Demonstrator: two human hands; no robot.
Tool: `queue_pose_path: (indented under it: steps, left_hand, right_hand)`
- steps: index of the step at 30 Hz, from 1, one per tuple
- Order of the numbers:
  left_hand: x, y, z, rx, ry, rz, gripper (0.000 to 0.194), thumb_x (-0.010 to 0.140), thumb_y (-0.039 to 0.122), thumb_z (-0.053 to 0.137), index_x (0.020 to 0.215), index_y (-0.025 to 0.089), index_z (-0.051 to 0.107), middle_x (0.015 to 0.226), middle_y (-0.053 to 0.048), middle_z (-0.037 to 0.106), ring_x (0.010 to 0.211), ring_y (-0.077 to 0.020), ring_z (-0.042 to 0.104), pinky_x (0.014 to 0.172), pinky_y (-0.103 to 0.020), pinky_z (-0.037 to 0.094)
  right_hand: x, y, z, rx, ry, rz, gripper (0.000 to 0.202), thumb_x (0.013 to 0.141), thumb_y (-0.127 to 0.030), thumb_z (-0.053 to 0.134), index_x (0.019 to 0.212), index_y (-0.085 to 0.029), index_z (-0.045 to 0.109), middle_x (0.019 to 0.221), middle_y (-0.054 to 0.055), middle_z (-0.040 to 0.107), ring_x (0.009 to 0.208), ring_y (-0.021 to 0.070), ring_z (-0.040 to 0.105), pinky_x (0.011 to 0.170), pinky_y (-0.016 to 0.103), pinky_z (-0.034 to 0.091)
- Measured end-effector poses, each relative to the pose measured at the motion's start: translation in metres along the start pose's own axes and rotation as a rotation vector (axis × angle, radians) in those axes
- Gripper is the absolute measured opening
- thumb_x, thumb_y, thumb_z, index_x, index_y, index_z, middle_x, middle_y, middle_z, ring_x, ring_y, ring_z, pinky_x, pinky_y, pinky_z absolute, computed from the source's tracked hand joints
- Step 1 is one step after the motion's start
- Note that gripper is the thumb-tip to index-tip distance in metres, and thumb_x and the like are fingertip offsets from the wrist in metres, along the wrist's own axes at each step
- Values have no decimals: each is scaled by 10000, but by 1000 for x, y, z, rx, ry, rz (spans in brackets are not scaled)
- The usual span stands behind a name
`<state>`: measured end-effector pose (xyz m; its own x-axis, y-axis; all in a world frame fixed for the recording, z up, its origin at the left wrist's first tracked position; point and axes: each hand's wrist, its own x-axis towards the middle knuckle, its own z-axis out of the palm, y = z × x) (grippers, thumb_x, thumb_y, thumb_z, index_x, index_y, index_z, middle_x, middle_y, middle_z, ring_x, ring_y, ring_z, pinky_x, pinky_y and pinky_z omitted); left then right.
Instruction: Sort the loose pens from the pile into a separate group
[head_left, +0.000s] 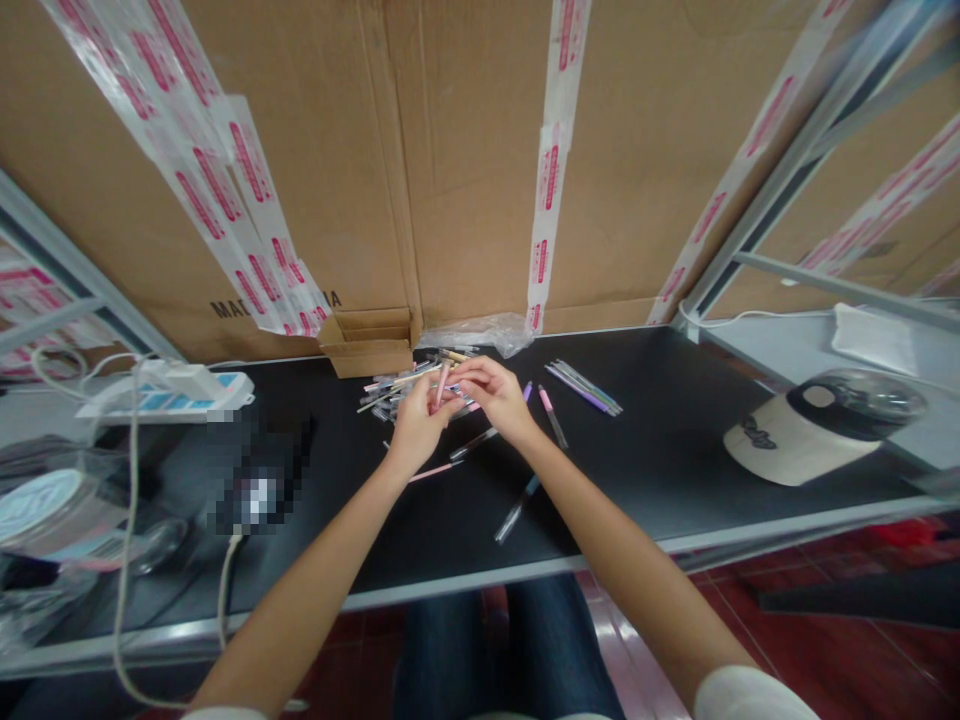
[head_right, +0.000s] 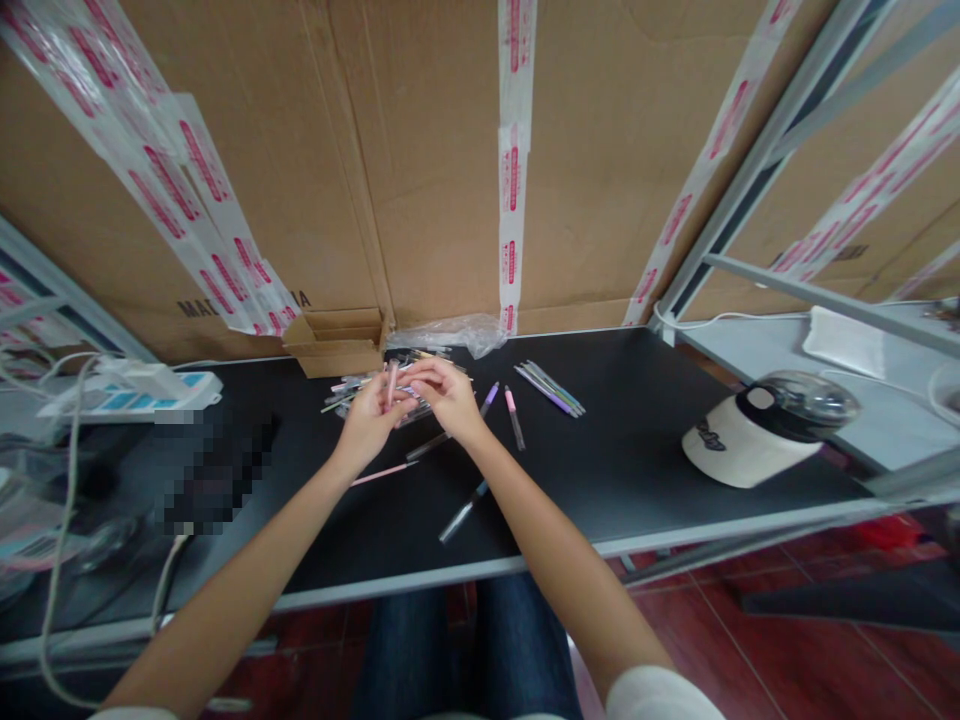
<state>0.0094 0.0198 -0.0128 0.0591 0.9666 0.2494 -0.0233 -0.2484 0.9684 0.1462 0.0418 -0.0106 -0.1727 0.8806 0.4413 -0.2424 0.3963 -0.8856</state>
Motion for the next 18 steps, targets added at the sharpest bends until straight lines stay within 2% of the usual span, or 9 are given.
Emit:
queue_pose_path:
  steps: [6, 18]
  left_hand:
    - [-1, 2, 0, 20, -18, 12, 376, 647, 189, 725, 994, 168, 582, 706, -5, 630, 516, -94, 543, 456, -172, 392]
    - [0, -1, -1, 23, -39, 15, 414, 661, 185, 710, 1048, 177, 566, 755, -17, 637, 575, -110, 573, 455, -165, 385]
  right_hand:
    - [-1, -2, 3, -53, -3, -72, 313, 686, -446, 708, 854, -197, 621, 870, 53, 688, 828, 180, 662, 792, 320, 518]
    - [-3, 1, -1, -149, -36, -136, 238, 752, -378, 669, 897, -192, 633, 910, 58, 695, 868, 184, 667, 819, 320, 512]
